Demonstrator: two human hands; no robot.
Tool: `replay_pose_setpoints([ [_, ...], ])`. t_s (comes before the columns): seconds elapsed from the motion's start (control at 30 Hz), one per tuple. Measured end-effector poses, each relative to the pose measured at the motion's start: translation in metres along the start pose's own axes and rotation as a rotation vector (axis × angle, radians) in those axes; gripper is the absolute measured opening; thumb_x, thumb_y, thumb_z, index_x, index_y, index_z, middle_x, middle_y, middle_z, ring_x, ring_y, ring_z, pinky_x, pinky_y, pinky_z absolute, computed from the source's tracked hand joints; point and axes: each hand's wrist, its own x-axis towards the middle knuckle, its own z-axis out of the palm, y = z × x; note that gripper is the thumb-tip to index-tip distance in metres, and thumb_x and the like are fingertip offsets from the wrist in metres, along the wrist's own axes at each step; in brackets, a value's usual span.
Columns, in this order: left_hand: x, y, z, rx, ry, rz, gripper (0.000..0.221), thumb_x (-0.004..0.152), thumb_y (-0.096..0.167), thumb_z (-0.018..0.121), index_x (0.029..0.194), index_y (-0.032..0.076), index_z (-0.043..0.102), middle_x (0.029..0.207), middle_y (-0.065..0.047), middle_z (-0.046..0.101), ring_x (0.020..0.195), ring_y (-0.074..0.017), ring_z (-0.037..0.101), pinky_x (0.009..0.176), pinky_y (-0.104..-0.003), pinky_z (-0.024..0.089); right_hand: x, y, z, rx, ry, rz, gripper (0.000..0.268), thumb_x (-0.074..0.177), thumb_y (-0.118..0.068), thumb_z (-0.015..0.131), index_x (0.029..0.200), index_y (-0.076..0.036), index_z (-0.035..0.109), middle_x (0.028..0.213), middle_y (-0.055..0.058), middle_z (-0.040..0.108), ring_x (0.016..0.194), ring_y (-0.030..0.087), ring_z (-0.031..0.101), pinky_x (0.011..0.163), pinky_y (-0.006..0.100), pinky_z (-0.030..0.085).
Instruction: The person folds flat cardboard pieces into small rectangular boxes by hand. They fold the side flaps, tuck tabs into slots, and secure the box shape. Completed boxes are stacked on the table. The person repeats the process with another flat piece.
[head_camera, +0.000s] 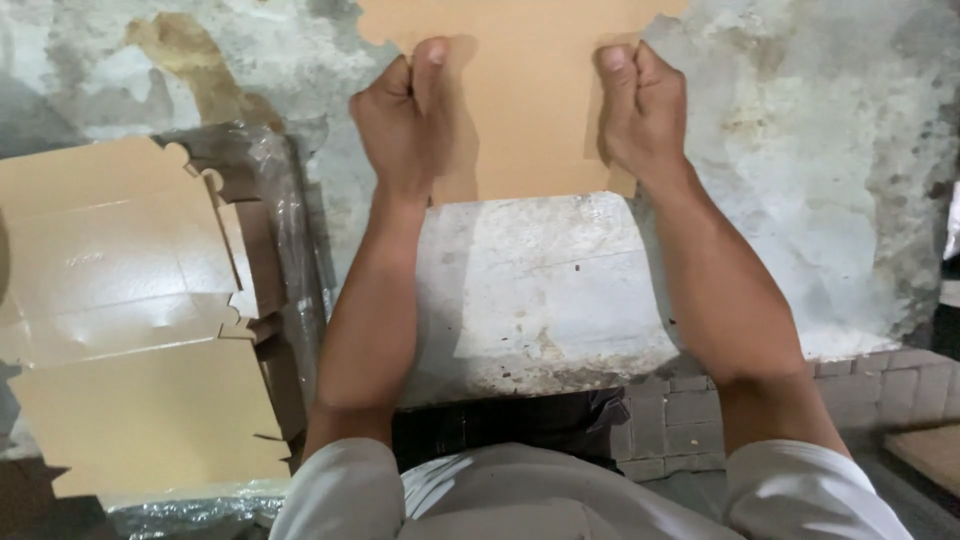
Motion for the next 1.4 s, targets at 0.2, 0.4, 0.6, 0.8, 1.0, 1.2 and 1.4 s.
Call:
replay_pose_setpoints([
  [0.2,-0.003,0.014,-0.003,-0.273,-0.049,-0.116,0.055,0.085,0.046,0.063,0.058,0.019,0.023,0.054,0.009,0.022,0.054,-0.0033,0.025,0.05,-0.025,0.021,0.004,0.021,-0.002,0.011,0.023,-0.016,0.045,0.114,-0.038,0.048,0.079,-0.013,0.034,0.075,-0.007,0.036,0.074,0.008,0.034,0.063,0.03,0.03],
  [0.4,0.0,0.012,-0.002,-0.083,-0.146,-0.34,0.065,0.077,0.041,0.081,0.061,0.019,0.023,0.055,0.009,0.024,0.053,-0.0035,0.026,0.048,-0.025,0.024,0.002,0.016,-0.003,-0.025,0.045,-0.025,0.041,0.114,-0.038,0.049,0.082,-0.012,0.043,0.075,-0.008,0.04,0.073,0.007,0.039,0.063,0.029,0.032],
  [0.6,0.007,-0.006,-0.008,-0.051,-0.088,-0.051,0.058,0.082,0.036,0.076,0.066,0.017,0.023,0.061,0.008,0.02,0.06,-0.0045,0.021,0.052,-0.027,0.019,0.006,-0.001,0.001,0.286,-0.056,-0.232,0.052,0.098,-0.052,0.061,0.112,-0.005,0.043,0.101,0.001,0.047,0.092,0.012,0.047,0.078,0.028,0.039],
  [0.8,0.01,0.0,-0.016,-0.09,-0.092,0.002,0.047,0.089,0.044,0.068,0.117,0.009,0.054,0.106,-0.009,0.063,0.086,-0.0142,0.064,0.065,-0.027,0.055,0.01,-0.005,-0.002,0.494,0.078,-0.221,0.035,0.106,-0.022,0.061,0.129,-0.01,0.038,0.12,0.011,0.056,0.11,0.022,0.056,0.094,0.034,0.045],
  [1.0,-0.011,-0.001,0.008,0.199,-0.055,0.647,0.028,0.1,0.03,0.061,0.118,0.009,0.055,0.123,-0.01,0.053,0.11,-0.0277,0.058,0.093,-0.043,0.047,0.01,-0.003,-0.003,0.432,0.101,-0.212,0.048,0.11,-0.022,0.057,0.147,-0.013,0.028,0.137,0.013,0.052,0.127,0.024,0.054,0.108,0.036,0.046],
  [1.2,-0.009,-0.007,0.0,-0.174,0.16,0.314,0.029,0.104,0.033,0.059,0.128,0.018,0.054,0.143,-0.003,0.045,0.138,-0.0218,0.048,0.111,-0.046,0.047,0.012,-0.008,-0.009,0.293,-0.078,-0.203,0.02,0.1,-0.013,0.053,0.115,-0.006,0.043,0.103,0.003,0.047,0.095,0.014,0.046,0.081,0.029,0.039],
  [1.4,0.01,-0.033,-0.002,-0.576,0.104,-0.226,0.051,0.089,0.025,0.071,0.132,0.002,0.055,0.133,-0.012,0.061,0.128,-0.0238,0.056,0.108,-0.036,0.049,0.01,0.023,-0.013,0.561,-0.089,-0.048,0.055,0.101,-0.007,0.055,0.148,-0.018,0.028,0.101,0.005,0.054,0.086,0.013,0.047,0.079,0.027,0.037],
])
